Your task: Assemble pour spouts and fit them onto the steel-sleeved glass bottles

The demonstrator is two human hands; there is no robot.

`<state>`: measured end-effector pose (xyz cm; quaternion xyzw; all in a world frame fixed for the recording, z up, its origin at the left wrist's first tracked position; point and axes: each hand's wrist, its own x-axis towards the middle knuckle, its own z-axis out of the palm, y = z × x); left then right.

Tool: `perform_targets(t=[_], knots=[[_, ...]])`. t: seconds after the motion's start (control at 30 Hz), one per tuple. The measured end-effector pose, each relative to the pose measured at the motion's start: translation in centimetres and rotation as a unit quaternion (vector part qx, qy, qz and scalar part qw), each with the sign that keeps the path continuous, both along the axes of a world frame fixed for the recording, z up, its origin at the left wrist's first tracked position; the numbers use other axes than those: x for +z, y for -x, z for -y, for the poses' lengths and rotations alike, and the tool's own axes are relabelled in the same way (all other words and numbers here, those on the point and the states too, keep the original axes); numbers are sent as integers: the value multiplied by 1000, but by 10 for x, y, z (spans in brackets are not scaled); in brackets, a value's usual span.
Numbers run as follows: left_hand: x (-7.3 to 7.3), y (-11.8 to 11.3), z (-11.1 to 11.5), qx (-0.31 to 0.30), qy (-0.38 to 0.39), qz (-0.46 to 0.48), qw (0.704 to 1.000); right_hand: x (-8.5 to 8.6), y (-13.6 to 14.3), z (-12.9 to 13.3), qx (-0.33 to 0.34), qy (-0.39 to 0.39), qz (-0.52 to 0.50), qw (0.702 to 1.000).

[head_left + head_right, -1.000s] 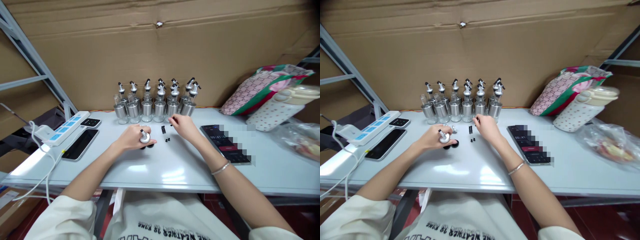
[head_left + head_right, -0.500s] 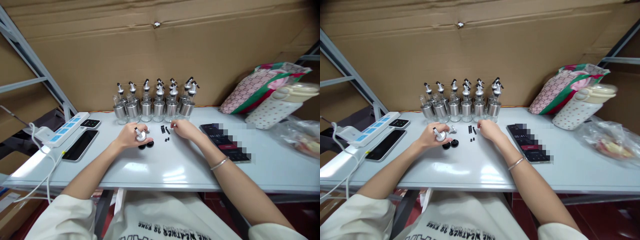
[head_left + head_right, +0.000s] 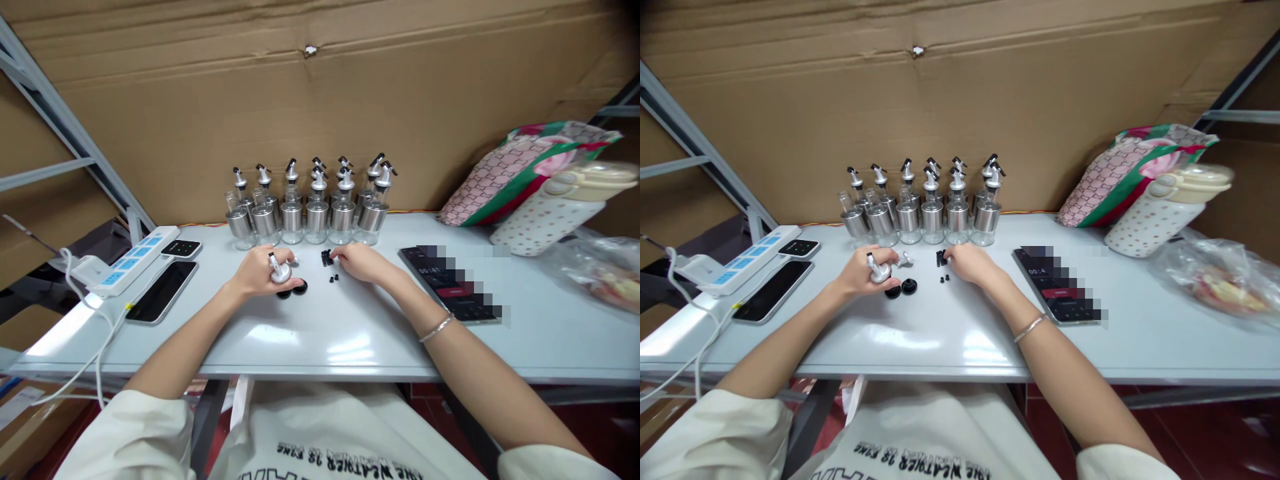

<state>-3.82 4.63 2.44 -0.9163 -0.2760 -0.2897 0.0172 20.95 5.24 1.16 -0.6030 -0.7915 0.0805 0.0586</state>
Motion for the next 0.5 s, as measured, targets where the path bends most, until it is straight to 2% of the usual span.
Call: perform_targets(t=[0.13, 0.5], knots=[[0, 0, 0, 11, 18, -5, 1000, -1, 0, 0, 11, -4, -3, 1000], [0, 0, 0, 9, -1, -24, 1000, -2, 3, 0, 21, -7, -4, 1000]])
